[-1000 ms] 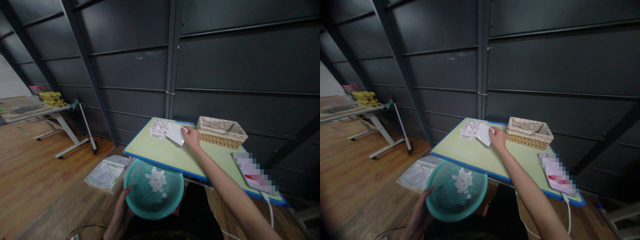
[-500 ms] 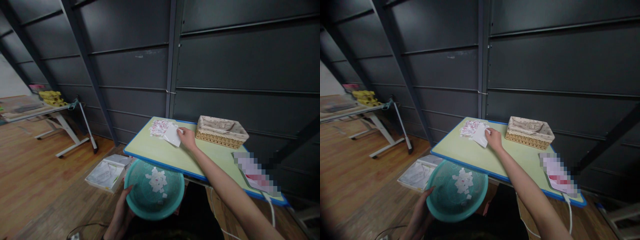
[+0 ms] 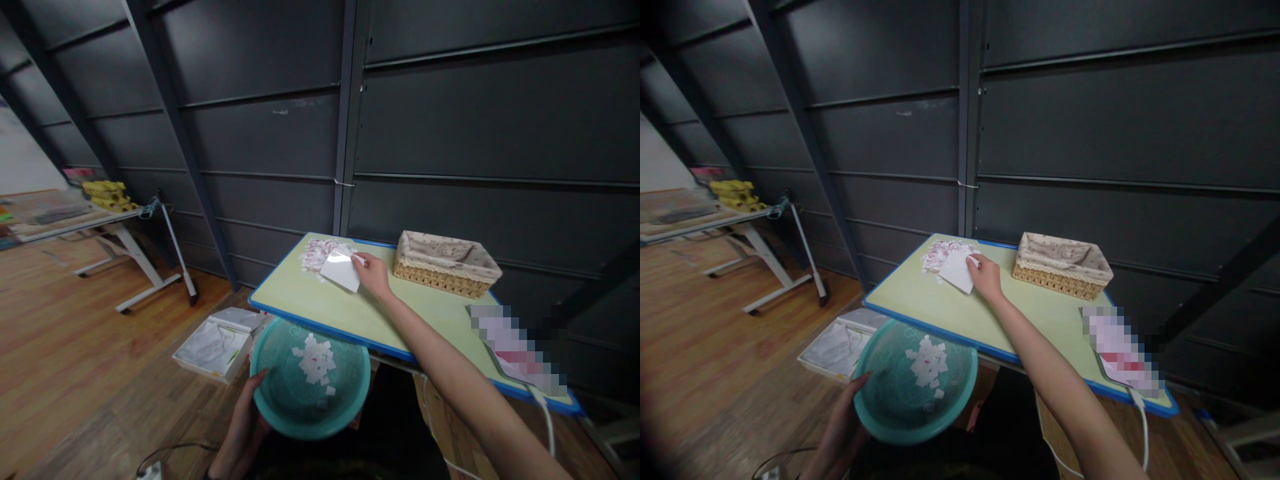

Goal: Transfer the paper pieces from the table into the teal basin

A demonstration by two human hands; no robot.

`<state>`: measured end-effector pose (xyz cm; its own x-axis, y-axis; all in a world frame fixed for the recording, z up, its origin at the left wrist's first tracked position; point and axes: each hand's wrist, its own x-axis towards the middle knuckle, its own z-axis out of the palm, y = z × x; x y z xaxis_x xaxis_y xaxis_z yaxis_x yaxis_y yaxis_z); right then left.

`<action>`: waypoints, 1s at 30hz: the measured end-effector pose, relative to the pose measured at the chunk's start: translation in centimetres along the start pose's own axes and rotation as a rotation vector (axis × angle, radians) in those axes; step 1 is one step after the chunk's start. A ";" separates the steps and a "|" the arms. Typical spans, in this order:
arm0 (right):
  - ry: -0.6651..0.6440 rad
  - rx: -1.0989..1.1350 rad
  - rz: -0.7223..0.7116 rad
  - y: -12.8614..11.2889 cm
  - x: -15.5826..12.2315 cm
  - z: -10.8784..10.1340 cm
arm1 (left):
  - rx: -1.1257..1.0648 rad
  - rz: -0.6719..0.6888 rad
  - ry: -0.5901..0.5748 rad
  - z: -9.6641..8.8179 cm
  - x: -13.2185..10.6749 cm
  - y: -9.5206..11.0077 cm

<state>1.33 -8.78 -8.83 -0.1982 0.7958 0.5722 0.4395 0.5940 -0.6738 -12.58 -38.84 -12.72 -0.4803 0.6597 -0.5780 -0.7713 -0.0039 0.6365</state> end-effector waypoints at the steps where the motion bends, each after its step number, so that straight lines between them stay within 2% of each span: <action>1: -0.012 0.000 -0.006 0.0 0.0 0.1 | 0.010 -0.005 0.007 0.0 0.0 0.0; 7: -0.045 -0.069 0.025 0.2 0.2 0.0 | 0.054 -0.027 0.058 0.0 -0.3 0.2; 16: -0.009 -0.031 0.132 0.2 1.0 -1.9 | 0.051 -0.027 0.054 0.1 -0.4 0.3; 20: -0.037 -0.080 0.157 0.3 1.1 -2.5 | 0.028 -0.026 0.042 0.1 -0.3 0.1; 30: -0.046 -0.052 0.142 0.0 0.5 -1.7 | 0.038 -0.053 0.085 -0.1 0.3 0.1</action>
<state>2.67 -8.62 -7.74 -0.1705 0.8768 0.4497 0.5103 0.4690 -0.7209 -12.83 -38.68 -12.88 -0.4740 0.5918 -0.6520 -0.7812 0.0592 0.6215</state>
